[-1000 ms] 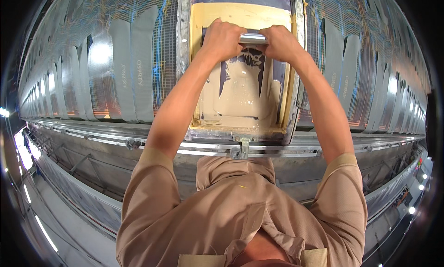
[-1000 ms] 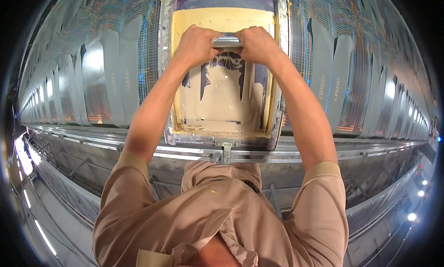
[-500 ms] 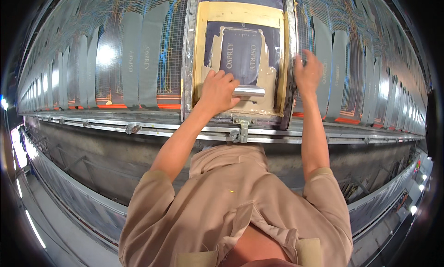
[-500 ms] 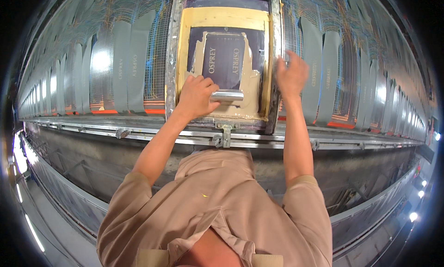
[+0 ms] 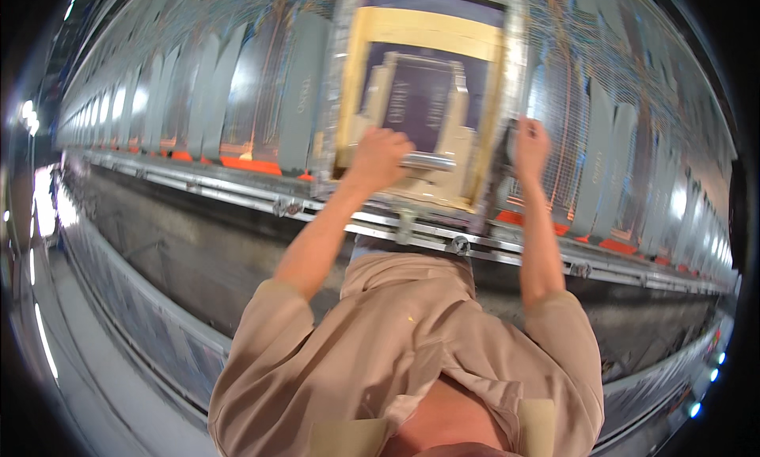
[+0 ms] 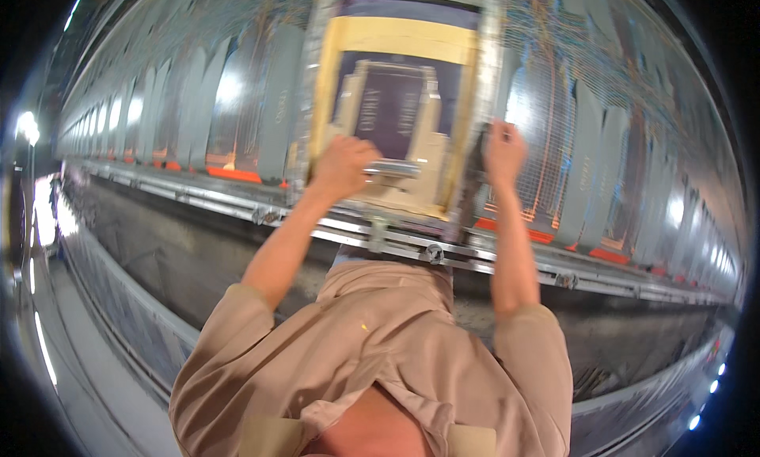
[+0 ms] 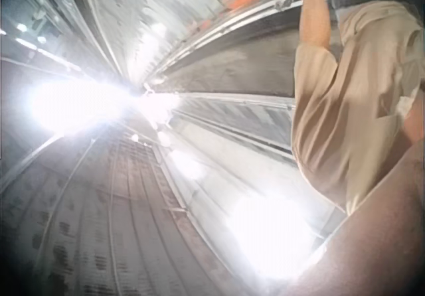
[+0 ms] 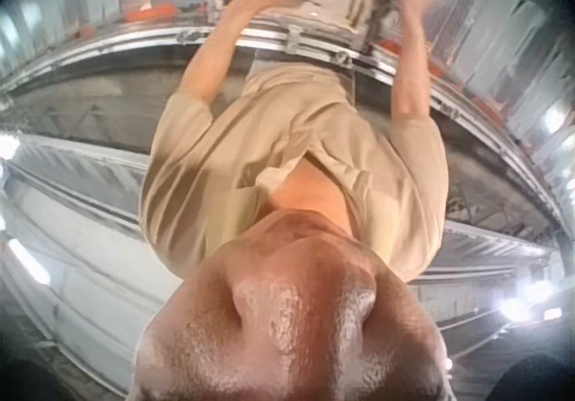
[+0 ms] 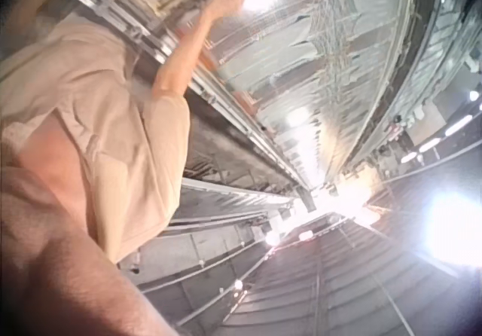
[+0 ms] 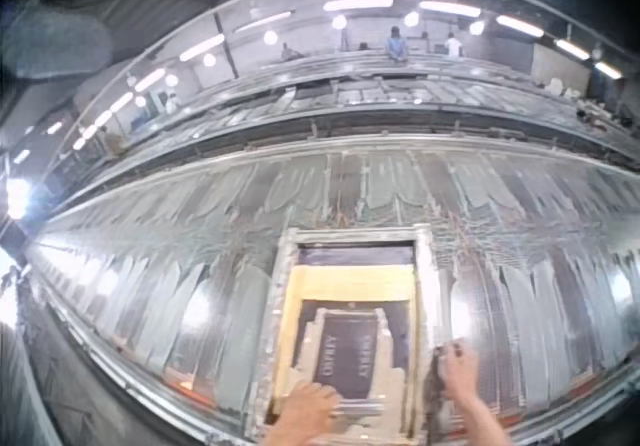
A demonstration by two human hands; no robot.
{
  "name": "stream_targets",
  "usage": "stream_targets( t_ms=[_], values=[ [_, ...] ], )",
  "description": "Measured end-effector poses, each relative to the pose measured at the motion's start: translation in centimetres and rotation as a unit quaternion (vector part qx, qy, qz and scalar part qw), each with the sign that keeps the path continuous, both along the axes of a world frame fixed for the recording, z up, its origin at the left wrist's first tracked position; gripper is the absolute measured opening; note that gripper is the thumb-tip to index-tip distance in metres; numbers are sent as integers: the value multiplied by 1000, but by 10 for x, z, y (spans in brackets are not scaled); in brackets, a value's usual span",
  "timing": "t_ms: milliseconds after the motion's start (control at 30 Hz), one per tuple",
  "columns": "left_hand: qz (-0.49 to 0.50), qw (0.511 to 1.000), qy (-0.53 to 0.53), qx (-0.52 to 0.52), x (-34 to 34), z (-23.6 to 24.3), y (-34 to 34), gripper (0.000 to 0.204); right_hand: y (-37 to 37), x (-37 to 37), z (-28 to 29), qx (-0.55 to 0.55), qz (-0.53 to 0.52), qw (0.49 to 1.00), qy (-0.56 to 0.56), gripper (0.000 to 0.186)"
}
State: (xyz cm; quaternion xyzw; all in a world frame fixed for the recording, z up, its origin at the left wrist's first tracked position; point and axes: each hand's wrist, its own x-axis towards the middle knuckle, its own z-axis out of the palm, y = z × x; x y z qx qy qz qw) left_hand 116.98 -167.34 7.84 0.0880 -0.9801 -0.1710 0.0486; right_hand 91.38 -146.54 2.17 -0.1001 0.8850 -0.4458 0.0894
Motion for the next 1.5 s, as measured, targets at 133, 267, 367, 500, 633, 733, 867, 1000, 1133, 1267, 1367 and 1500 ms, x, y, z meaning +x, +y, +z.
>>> stream_targets(
  t_ms=[133,267,367,500,633,733,867,1000,1133,1267,1367,1500],
  values=[
    [-4,1000,13,17,80,7,-113,22,-119,86,-21,-97,-14,995,4,33],
    [-7,1000,21,-22,137,11,-160,24,-175,126,-20,-128,-27,991,38,34],
    [-23,998,55,-31,167,9,-155,30,-184,131,-17,-118,-20,993,7,34],
    [-53,996,74,5,186,2,-141,41,-186,131,-21,-81,-28,996,0,32],
    [-46,996,69,-28,181,-2,-147,40,-189,130,-23,0,-20,1000,22,30],
    [-34,996,82,-26,153,-6,-170,37,-188,126,-8,94,9,995,9,29],
    [-36,993,93,-63,85,-14,-230,29,-215,119,32,98,144,981,82,36],
    [-37,998,41,-9,19,-4,-285,16,-275,95,76,-51,360,931,-18,39],
    [-38,998,-41,22,-28,7,-317,15,-340,80,82,110,507,855,25,38],
    [-27,994,-102,24,-42,2,-327,14,-369,82,67,252,471,845,31,29],
    [-23,996,-75,36,-33,-11,-322,12,-362,92,57,242,458,854,46,26],
    [-40,998,-36,12,17,-19,-288,15,-321,141,50,230,466,848,105,21]
  ],
)
